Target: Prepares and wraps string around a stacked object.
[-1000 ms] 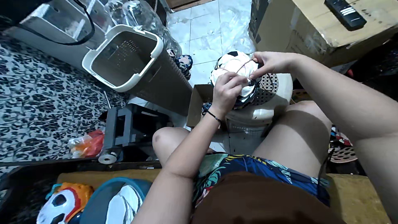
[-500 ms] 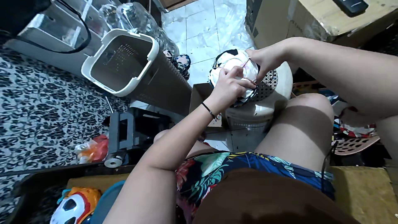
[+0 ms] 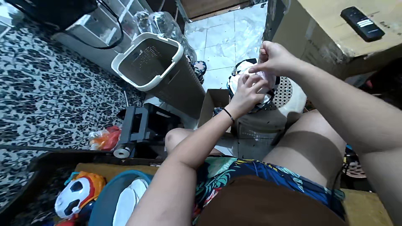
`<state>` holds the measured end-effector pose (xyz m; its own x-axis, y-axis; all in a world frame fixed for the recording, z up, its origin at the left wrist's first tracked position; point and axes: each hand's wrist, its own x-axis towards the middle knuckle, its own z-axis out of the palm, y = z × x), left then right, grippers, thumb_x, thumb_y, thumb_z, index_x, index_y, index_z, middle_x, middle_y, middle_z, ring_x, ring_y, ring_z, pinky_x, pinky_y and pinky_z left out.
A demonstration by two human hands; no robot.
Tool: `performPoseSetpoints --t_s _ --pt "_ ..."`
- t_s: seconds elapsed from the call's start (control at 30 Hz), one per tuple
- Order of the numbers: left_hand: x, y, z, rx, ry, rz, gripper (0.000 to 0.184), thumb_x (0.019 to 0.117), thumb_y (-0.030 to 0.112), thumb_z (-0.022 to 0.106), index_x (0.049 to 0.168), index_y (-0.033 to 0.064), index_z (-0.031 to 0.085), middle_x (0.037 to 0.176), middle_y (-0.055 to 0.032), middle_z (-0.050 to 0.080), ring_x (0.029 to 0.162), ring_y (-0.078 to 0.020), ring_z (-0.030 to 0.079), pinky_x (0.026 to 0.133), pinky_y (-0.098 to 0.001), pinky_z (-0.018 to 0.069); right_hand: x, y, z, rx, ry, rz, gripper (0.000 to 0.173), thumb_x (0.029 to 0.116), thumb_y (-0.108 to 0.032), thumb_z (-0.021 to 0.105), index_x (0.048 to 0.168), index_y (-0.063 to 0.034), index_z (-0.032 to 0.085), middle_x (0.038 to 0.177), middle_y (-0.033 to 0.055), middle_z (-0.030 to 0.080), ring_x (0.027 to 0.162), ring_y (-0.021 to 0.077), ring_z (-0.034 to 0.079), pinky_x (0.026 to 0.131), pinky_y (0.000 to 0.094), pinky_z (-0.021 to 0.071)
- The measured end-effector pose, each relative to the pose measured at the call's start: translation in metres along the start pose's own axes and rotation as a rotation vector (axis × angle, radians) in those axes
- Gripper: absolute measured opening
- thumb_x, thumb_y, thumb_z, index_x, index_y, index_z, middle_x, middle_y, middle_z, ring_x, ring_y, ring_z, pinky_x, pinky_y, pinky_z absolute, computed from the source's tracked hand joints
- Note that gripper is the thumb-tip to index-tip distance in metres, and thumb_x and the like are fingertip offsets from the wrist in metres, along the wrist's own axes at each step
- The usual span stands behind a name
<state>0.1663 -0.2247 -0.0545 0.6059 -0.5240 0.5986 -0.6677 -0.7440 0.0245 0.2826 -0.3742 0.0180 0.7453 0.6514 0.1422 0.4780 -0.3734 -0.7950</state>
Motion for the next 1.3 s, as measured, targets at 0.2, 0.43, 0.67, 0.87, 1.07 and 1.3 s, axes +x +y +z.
performPoseSetpoints --t_s 0.2,0.43,0.67,0.87,1.07,1.3 --pt "0.000 0.028 0.000 0.113 0.125 -0.562 0.013 0.0829 -0.004 0.069 0.078 0.0079 0.068 0.130 -0.0230 0.057 0.133 -0.0503 0.042 0.110 -0.0624 0.0358 0.000 0.017 0.036 -0.038 0.213 -0.223 0.025 0.0883 -0.003 0.066 0.111 0.0040 0.057 0.100 0.0171 0.061 0.094 0.0274 0.060 0.087 0.0455 0.0500" --pt "0.015 0.013 -0.008 0.046 -0.069 -0.648 0.012 0.0889 0.004 0.067 0.094 0.0083 0.077 0.134 -0.0293 0.056 0.133 -0.0525 0.045 0.107 -0.0622 0.0411 0.015 0.007 0.030 -0.399 -0.118 -0.465 0.031 0.0893 0.010 0.058 0.118 -0.0007 0.065 0.113 0.0198 0.067 0.116 0.0399 0.061 0.107 0.0645 0.0352" --pt "0.017 -0.023 -0.040 -0.310 -0.313 -0.631 0.018 0.0977 0.005 0.055 0.090 0.0019 0.072 0.130 -0.0280 0.050 0.128 -0.0446 0.045 0.107 -0.0549 0.0376 0.031 -0.008 0.028 -0.453 -0.342 -0.328 0.025 0.0967 0.003 0.055 0.122 0.0008 0.056 0.108 0.0171 0.067 0.103 0.0350 0.067 0.094 0.0577 0.0498" --pt "0.020 -0.027 -0.042 -0.399 -0.361 -0.691 0.020 0.0998 0.006 0.052 0.084 0.0029 0.065 0.123 -0.0203 0.047 0.121 -0.0325 0.049 0.102 -0.0481 0.0412 0.043 -0.014 0.027 -0.553 -0.501 -0.223 0.023 0.0970 0.003 0.057 0.119 0.0021 0.052 0.102 0.0197 0.064 0.098 0.0388 0.065 0.087 0.0600 0.0500" --pt "0.017 -0.013 -0.035 -0.318 -0.316 -0.754 0.017 0.0990 0.004 0.054 0.093 0.0058 0.070 0.141 -0.0209 0.045 0.141 -0.0429 0.035 0.107 -0.0624 0.0376 0.044 -0.018 0.027 -0.572 -0.530 -0.170 0.021 0.1039 -0.006 0.051 0.123 0.0023 0.056 0.109 0.0235 0.063 0.108 0.0427 0.062 0.094 0.0636 0.0439" --pt "-0.007 -0.001 0.016 -0.309 0.429 -0.633 0.021 0.0898 -0.006 0.049 0.071 0.0010 0.057 0.120 -0.0223 0.060 0.129 -0.0390 0.049 0.114 -0.0492 0.0348 0.050 0.018 0.029 -0.051 -0.205 0.027 0.022 0.1099 -0.023 0.042 0.115 -0.0042 0.052 0.091 0.0078 0.057 0.079 0.0155 0.058 0.074 0.0375 0.0505"
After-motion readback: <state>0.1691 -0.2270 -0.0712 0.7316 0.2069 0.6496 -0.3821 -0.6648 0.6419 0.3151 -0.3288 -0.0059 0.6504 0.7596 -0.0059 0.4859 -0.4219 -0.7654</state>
